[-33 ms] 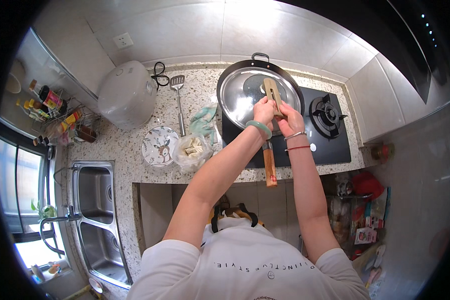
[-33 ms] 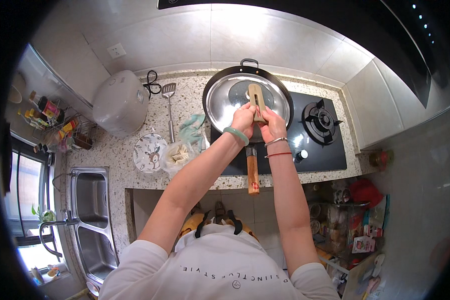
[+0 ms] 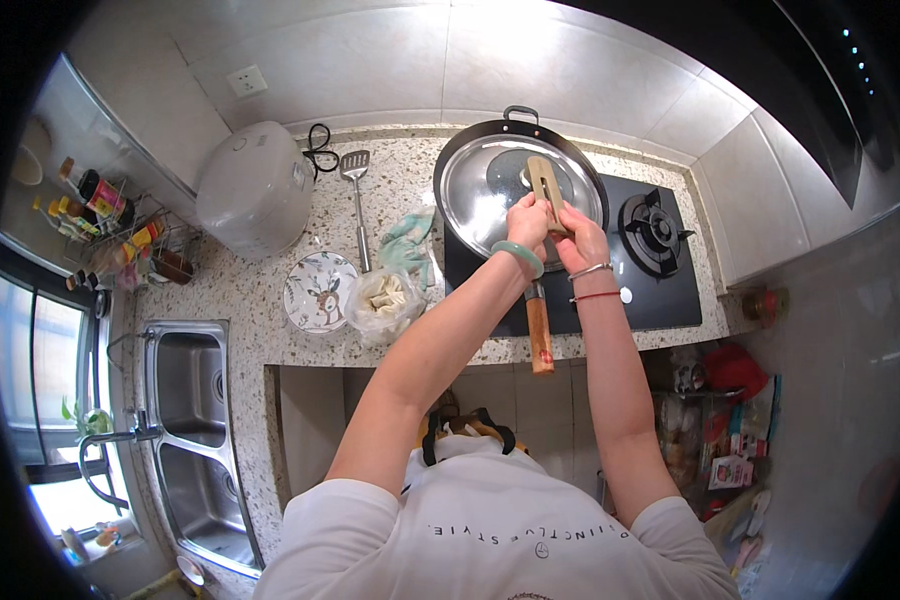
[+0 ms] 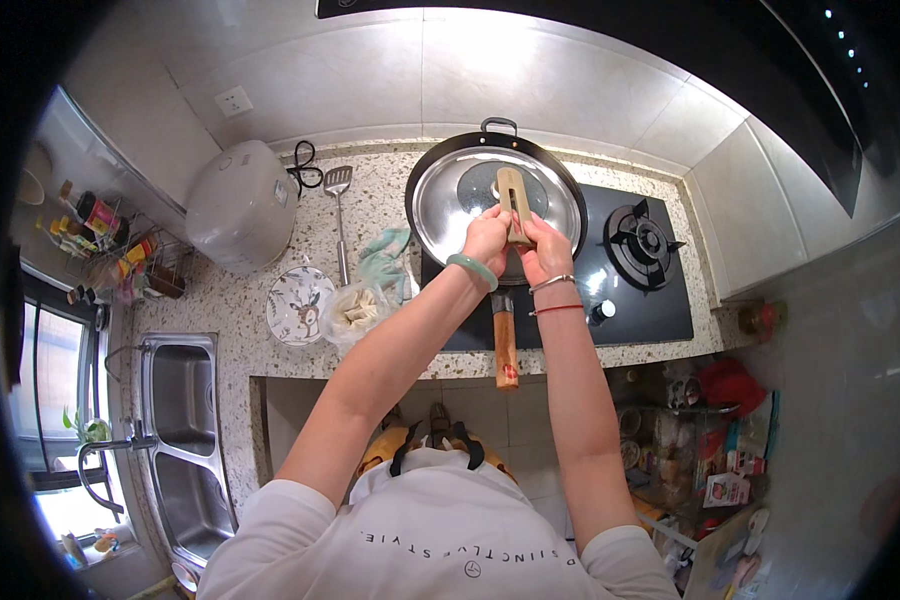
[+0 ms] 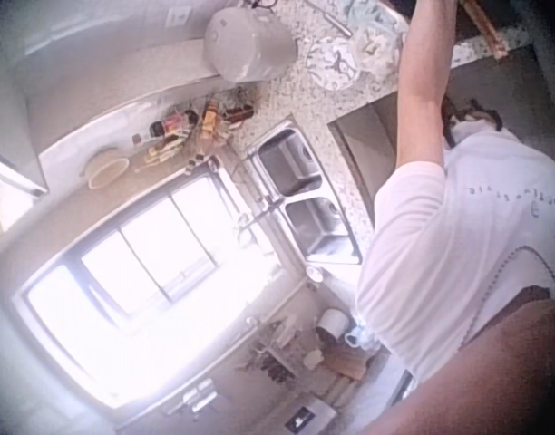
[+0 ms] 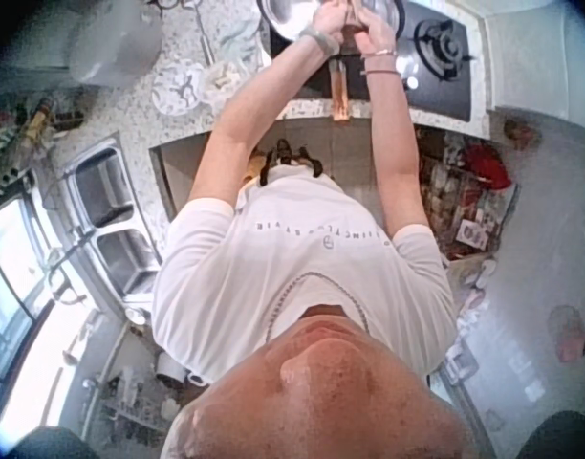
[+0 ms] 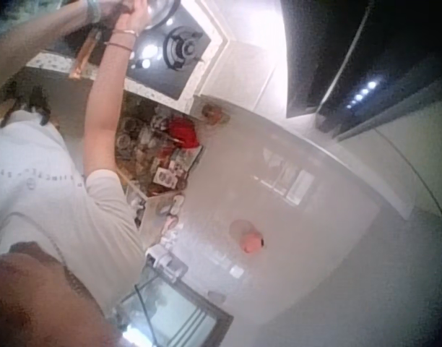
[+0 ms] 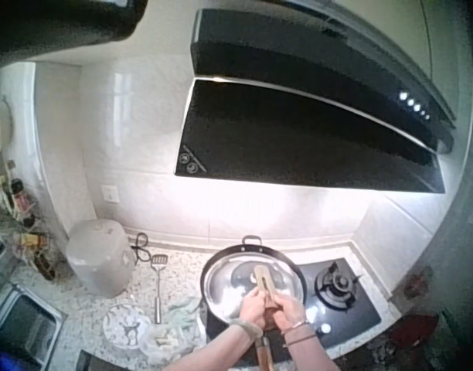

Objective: The person retrieves a plate from a cabinet, then opens the refrigerator to take out a bag of frozen dumplings. They place the dumplings into a wok on the stove and crack an egg into the same wok.

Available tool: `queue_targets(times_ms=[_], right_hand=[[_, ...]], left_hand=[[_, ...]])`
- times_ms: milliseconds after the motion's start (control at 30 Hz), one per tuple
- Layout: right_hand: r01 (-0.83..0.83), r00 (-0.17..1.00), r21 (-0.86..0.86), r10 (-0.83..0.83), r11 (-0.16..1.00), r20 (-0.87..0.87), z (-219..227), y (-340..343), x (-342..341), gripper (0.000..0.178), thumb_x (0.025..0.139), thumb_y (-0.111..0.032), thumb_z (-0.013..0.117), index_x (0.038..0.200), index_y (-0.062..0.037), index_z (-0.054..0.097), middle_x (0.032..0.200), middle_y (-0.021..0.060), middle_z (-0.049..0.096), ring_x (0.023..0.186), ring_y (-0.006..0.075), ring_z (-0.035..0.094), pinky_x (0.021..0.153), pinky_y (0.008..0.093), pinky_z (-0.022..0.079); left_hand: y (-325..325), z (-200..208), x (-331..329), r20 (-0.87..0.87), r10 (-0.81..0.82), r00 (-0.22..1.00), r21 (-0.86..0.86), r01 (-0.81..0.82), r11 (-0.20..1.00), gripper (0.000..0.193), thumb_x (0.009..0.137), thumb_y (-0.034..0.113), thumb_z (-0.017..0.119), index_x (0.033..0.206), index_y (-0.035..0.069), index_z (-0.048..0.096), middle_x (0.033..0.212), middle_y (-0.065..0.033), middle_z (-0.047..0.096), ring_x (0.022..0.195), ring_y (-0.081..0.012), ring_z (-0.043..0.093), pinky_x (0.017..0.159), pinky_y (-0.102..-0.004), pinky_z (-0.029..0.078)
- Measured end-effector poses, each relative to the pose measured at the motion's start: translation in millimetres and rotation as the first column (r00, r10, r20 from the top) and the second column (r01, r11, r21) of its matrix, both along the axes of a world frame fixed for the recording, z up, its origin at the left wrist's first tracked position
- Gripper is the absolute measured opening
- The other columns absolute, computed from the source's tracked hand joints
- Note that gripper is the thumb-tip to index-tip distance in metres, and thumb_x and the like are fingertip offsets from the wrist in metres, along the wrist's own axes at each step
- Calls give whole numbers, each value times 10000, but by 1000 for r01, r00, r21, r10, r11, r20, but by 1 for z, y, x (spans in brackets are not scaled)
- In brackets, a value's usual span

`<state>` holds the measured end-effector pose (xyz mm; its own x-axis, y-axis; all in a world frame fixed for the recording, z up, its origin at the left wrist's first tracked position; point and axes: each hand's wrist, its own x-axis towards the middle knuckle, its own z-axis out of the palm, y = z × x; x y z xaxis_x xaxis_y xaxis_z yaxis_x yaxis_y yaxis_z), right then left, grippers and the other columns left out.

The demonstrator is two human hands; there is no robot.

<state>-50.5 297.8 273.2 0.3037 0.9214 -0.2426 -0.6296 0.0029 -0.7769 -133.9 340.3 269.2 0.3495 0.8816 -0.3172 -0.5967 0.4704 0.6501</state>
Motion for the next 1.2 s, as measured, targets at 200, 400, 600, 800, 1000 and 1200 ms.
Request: queue_targets(times_ms=[200, 400, 600, 800, 1000, 1200], right_hand=[[-18, 998, 73, 14, 997, 58, 12, -4, -9, 359, 896, -19, 502, 1239, 86, 480, 1119, 140, 596, 980, 190, 587, 883, 298, 456], [-149, 988, 89, 145, 985, 48, 62, -10, -58, 377, 911, 2, 455, 1279, 85, 433, 1173, 151, 573, 1031, 201, 577, 885, 293, 453], [-405, 914, 193, 404, 894, 49, 69, -16, -160, 388, 896, -36, 525, 1267, 62, 461, 1119, 127, 611, 985, 177, 598, 874, 304, 466], [-605, 794, 74, 608, 792, -11, 61, -43, -285, 372, 880, -35, 556, 1239, 43, 498, 1022, 56, 620, 786, 74, 549, 625, 186, 409], [-776, 621, 54, 776, 629, -114, 30, -73, -417, 346, 895, -31, 525, 1233, 41, 504, 1122, 94, 593, 985, 166, 571, 861, 299, 456], [-901, 428, 21, 895, 434, -130, -15, -93, -543, 346, 898, -48, 522, 1237, 19, 515, 1116, 79, 605, 973, 156, 577, 848, 290, 454]], left_hand=[[-13, 23, -17, 65, 22, 998, 67, -26, 997, 183, 938, 63, 413, 1023, 5, 565, 881, -52, 588, 774, -141, 570, 698, -296, 492], [-28, 65, -72, 119, 121, 986, 171, -140, 975, 169, 935, 82, 448, 1034, 9, 564, 856, -13, 572, 713, -93, 527, 651, -229, 461], [-64, 90, -188, 113, 352, 929, 222, -369, 902, 275, 936, 61, 433, 1190, -11, 510, 992, -55, 590, 881, -108, 548, 775, -256, 453], [-119, 73, -311, 17, 576, 818, 204, -566, 799, 307, 954, 89, 409, 1241, 1, 474, 1024, -50, 583, 859, -133, 570, 706, -293, 484], [-172, 46, -425, -65, 773, 631, 149, -760, 632, 336, 947, 84, 438, 1274, 16, 465, 1100, -50, 575, 949, -133, 556, 823, -276, 449], [-206, -3, -539, -119, 878, 463, 107, -874, 475, 328, 945, 71, 435, 1267, 19, 470, 1106, -44, 568, 976, -132, 542, 840, -277, 440]])
